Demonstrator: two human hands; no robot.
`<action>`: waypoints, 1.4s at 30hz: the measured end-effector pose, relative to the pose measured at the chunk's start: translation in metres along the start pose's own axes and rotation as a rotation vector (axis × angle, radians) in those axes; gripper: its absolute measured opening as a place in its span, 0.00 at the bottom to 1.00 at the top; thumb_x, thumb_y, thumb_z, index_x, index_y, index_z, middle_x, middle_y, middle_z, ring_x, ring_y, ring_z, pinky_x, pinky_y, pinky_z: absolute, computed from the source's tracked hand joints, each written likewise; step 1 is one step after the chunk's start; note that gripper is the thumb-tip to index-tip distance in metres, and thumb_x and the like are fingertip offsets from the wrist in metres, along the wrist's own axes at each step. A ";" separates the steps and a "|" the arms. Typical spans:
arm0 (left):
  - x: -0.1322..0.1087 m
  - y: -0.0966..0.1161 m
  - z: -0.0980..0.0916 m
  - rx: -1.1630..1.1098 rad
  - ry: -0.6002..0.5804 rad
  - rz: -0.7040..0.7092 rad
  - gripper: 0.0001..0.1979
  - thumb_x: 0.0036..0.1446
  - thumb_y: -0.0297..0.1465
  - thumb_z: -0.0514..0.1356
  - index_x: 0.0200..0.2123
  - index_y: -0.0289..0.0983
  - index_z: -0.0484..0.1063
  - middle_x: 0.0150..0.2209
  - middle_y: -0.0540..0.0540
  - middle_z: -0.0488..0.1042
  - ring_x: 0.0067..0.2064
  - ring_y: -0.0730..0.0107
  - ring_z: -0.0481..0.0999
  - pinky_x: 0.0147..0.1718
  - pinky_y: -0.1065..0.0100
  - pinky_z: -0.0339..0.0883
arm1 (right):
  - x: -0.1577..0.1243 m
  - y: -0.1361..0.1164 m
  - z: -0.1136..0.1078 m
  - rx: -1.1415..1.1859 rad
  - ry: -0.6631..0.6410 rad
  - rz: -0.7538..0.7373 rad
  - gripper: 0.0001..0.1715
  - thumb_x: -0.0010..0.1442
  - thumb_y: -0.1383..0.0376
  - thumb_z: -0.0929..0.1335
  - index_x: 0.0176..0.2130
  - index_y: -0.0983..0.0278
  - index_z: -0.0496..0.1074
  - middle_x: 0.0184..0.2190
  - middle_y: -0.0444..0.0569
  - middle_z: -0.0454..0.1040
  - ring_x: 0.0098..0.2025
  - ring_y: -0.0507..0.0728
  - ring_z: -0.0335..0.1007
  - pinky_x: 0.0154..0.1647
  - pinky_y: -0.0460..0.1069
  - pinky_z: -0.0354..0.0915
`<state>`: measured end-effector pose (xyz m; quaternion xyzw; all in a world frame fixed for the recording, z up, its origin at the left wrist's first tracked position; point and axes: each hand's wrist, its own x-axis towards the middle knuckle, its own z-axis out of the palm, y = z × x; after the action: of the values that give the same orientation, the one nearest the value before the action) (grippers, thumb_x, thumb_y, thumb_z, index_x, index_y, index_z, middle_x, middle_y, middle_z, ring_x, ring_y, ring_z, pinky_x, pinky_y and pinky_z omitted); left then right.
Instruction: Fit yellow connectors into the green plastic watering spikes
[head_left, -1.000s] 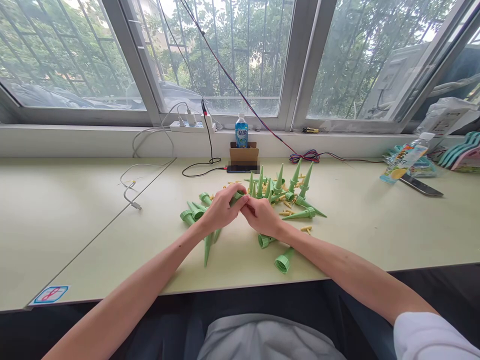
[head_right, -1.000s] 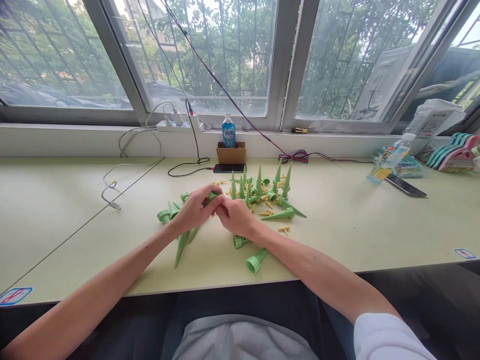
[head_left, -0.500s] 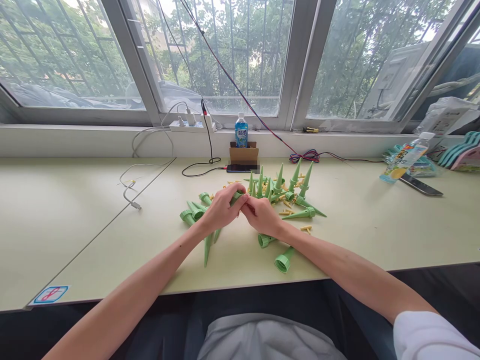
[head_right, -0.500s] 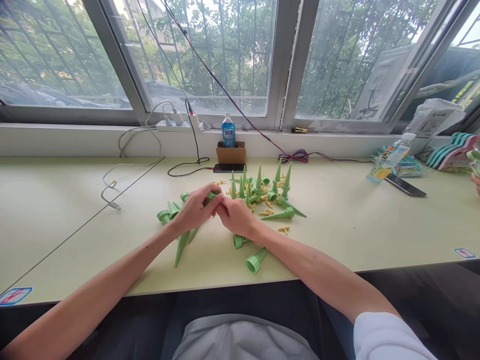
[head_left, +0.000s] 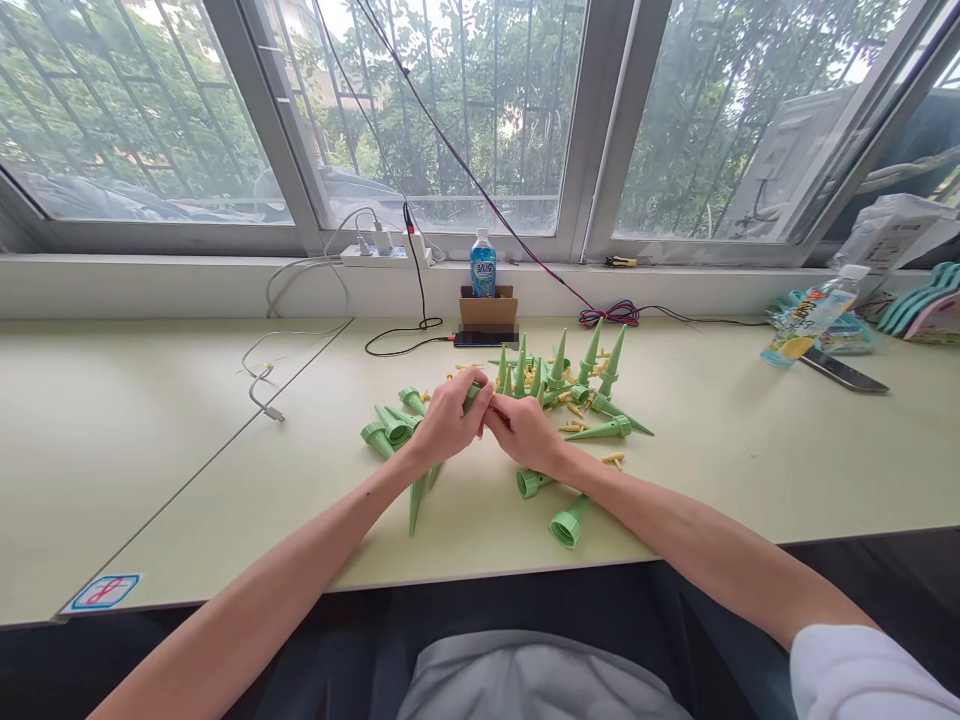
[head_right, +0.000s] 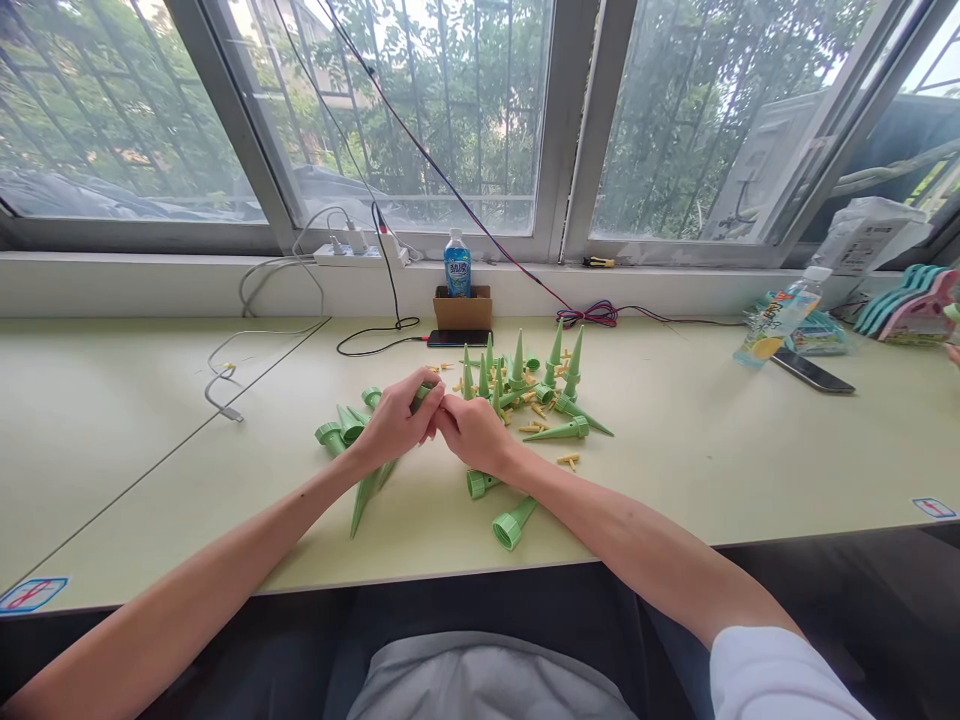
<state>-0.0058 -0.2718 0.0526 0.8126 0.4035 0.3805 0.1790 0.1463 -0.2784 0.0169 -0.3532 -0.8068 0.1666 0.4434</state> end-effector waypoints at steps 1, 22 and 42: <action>0.000 0.000 0.000 -0.007 0.002 -0.007 0.11 0.65 0.38 0.49 0.34 0.40 0.62 0.15 0.58 0.65 0.21 0.72 0.69 0.29 0.70 0.64 | 0.000 0.000 0.000 -0.002 0.001 0.003 0.17 0.68 0.68 0.60 0.28 0.64 0.69 0.25 0.44 0.76 0.21 0.47 0.61 0.27 0.42 0.58; 0.002 -0.010 -0.002 -0.485 -0.211 -0.163 0.23 0.65 0.51 0.44 0.40 0.38 0.66 0.24 0.51 0.67 0.21 0.75 0.68 0.16 0.74 0.64 | -0.002 -0.012 0.004 -0.049 0.054 0.025 0.18 0.64 0.62 0.64 0.23 0.62 0.60 0.19 0.42 0.70 0.19 0.48 0.59 0.24 0.43 0.56; 0.001 -0.009 -0.003 -0.758 -0.259 -0.232 0.23 0.65 0.50 0.43 0.42 0.38 0.66 0.17 0.53 0.66 0.19 0.71 0.68 0.19 0.70 0.65 | -0.002 -0.016 0.002 0.089 0.071 0.015 0.17 0.66 0.58 0.65 0.27 0.62 0.61 0.24 0.45 0.78 0.25 0.51 0.75 0.27 0.43 0.64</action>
<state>-0.0125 -0.2657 0.0492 0.6794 0.2980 0.3742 0.5564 0.1390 -0.2908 0.0236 -0.3446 -0.7798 0.1931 0.4858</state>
